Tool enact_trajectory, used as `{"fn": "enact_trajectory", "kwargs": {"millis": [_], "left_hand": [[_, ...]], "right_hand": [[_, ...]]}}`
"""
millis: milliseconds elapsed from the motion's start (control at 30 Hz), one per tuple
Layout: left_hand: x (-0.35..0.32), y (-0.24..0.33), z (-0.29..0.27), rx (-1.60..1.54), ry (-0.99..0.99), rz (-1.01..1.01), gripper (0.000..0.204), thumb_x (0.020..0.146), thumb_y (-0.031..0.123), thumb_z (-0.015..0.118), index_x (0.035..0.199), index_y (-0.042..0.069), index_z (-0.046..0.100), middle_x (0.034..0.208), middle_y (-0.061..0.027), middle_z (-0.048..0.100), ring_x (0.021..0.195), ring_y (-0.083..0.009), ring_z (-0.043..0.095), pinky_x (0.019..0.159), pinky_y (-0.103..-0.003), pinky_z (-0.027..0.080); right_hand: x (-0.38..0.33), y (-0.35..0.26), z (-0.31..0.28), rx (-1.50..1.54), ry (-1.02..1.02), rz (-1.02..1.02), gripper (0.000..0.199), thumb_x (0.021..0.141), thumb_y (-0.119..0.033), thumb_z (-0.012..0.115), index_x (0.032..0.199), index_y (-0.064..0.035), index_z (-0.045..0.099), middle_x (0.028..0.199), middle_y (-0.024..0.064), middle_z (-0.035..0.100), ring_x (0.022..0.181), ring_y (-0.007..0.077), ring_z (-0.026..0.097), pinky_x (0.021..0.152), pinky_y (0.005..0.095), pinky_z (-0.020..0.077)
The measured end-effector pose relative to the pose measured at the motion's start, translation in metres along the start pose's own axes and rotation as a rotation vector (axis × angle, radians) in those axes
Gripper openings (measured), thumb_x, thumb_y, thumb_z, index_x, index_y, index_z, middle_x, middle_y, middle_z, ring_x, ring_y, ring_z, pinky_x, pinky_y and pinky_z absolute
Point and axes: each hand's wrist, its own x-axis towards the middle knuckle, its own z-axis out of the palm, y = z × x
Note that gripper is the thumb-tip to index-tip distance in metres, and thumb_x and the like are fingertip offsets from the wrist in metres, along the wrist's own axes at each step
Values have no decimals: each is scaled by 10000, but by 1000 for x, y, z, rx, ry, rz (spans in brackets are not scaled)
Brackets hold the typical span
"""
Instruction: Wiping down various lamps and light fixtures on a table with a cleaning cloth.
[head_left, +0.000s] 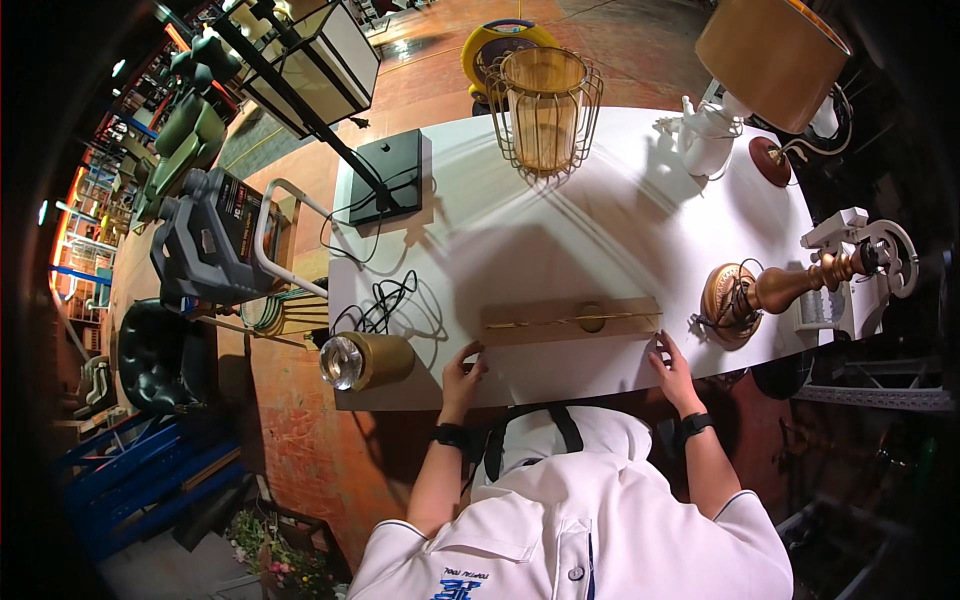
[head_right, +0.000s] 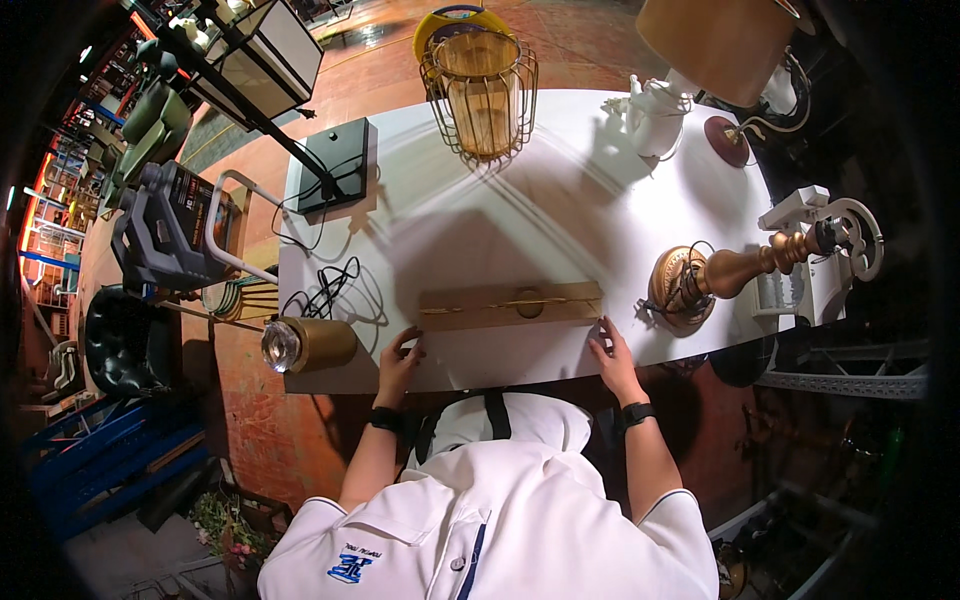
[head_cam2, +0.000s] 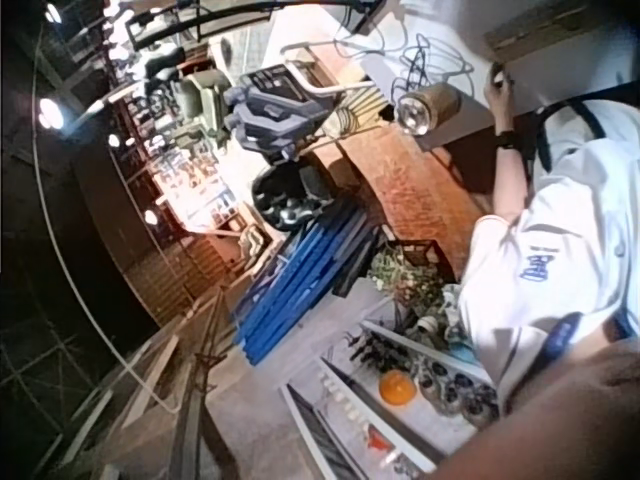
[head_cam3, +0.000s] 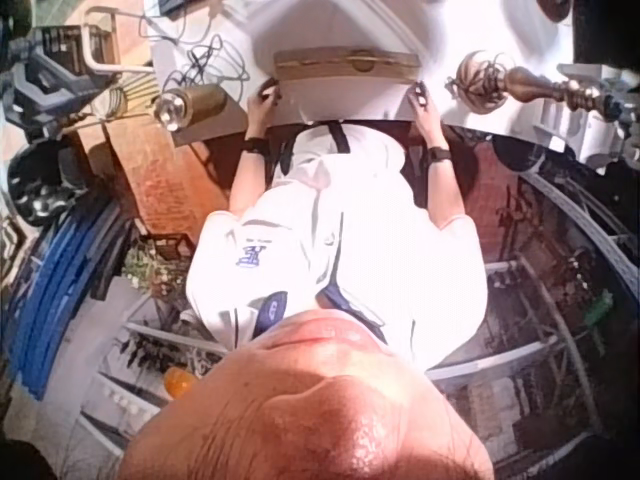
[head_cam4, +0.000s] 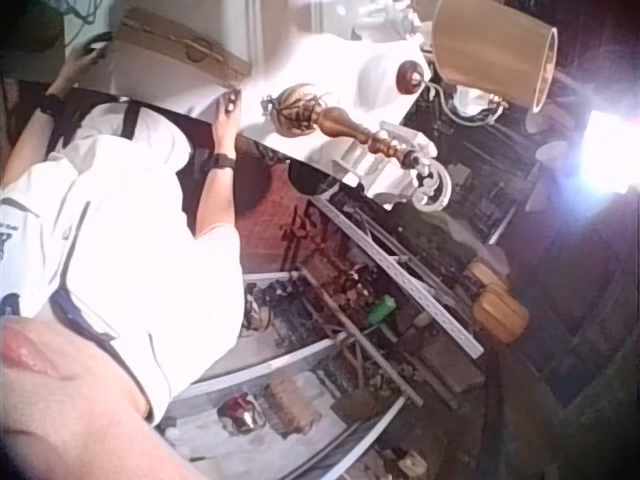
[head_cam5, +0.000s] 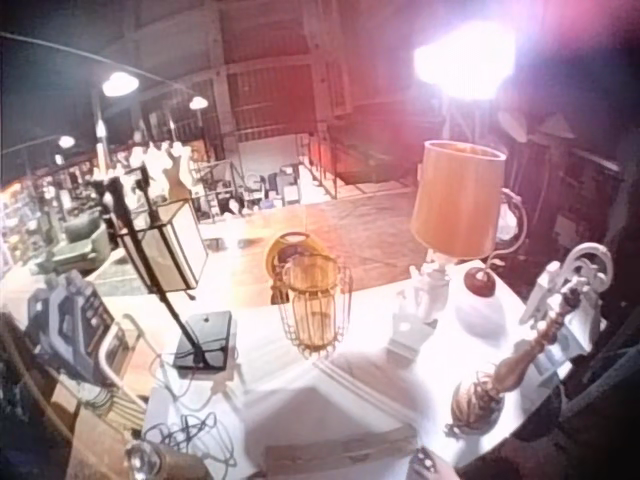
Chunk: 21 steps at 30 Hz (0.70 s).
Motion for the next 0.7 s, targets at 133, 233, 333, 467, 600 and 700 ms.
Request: {"fn": "enact_trajectory", "kwargs": {"millis": [133, 233, 333, 467, 600, 700], "left_hand": [[-1, 3, 1, -18, 40, 12, 363, 822, 78, 589, 1176, 16, 538, 1064, -44, 628, 701, -115, 624, 559, -215, 453], [0, 4, 1, -10, 8, -7, 378, 815, 68, 592, 1186, 23, 536, 1068, -40, 628, 702, -111, 620, 569, -216, 454], [1, 6, 3, 2, 0, 1, 371, 812, 62, 594, 1177, 19, 546, 1070, -46, 627, 706, -105, 614, 587, -216, 460], [1, 4, 3, -32, 31, 5, 340, 814, 54, 590, 1146, -13, 560, 1057, -66, 630, 712, -99, 602, 622, -216, 472], [1, 4, 3, -37, 26, 7, 335, 817, 50, 586, 1141, -26, 558, 1047, -76, 633, 719, -101, 602, 638, -218, 480], [1, 2, 3, -35, 25, 5, 328, 817, 49, 586, 1136, -22, 564, 1047, -76, 635, 718, -102, 602, 637, -219, 481]], "right_hand": [[0, -6, 1, 30, -1, -12, 569, 849, -108, 576, 1351, -30, 320, 1288, 143, 462, 1029, 204, 510, 813, 291, 455], [-2, -14, 1, 139, 12, 103, 555, 849, -119, 579, 1341, -26, 338, 1282, 150, 463, 1043, 209, 503, 836, 301, 447], [3, -3, 0, 63, 18, 28, 556, 850, -118, 577, 1344, -35, 337, 1277, 156, 463, 1043, 202, 503, 838, 306, 450], [6, 2, -2, 55, -18, 84, 565, 840, -115, 580, 1346, -44, 338, 1284, 147, 459, 1040, 219, 507, 839, 311, 454], [7, 3, 0, 39, 6, 31, 577, 827, -116, 590, 1344, -46, 341, 1292, 137, 457, 1039, 236, 510, 844, 318, 456], [6, 3, 1, 50, 14, 27, 573, 826, -119, 593, 1339, -48, 347, 1289, 138, 459, 1038, 232, 510, 845, 320, 457]]}}
